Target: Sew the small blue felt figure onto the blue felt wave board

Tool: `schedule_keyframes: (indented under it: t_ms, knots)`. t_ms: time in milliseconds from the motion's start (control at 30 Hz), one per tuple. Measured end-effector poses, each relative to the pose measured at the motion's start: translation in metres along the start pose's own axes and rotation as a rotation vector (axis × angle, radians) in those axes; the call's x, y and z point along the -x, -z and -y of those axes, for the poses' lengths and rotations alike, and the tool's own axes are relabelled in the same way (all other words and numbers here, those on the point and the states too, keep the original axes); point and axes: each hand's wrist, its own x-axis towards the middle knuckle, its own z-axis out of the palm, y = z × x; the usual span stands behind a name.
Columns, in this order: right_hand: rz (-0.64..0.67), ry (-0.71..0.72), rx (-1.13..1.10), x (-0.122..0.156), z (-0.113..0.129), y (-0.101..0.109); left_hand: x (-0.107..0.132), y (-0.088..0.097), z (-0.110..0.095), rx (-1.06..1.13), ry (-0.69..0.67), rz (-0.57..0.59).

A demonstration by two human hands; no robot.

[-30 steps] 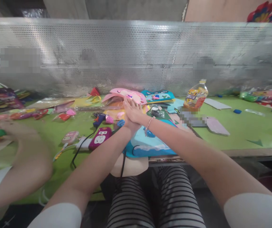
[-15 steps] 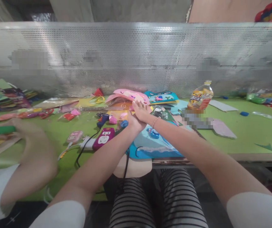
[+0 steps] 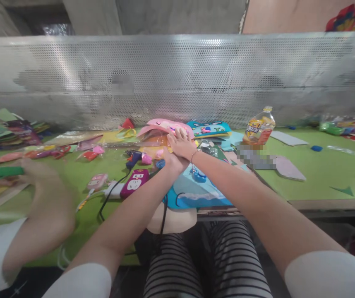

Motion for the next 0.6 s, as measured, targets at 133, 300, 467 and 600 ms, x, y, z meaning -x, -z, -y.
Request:
schedule_keyframes:
  t_ms: [133,300,467,600]
  knots:
    - [-0.096,-0.083,0.042,-0.008,-0.010,0.004,0.000,0.002,-0.004,0.042,0.092,-0.026]
    - [-0.095,-0.139,0.048,-0.010,-0.026,0.014,-0.001,0.000,-0.005,0.061,0.125,-0.067]
    - [-0.071,-0.154,0.050,-0.002,-0.023,0.012,0.002,-0.004,-0.003,0.041,0.110,-0.038]
    - [-0.091,-0.040,0.031,0.009,0.003,0.004,0.001,-0.002,-0.002,0.000,-0.049,-0.014]
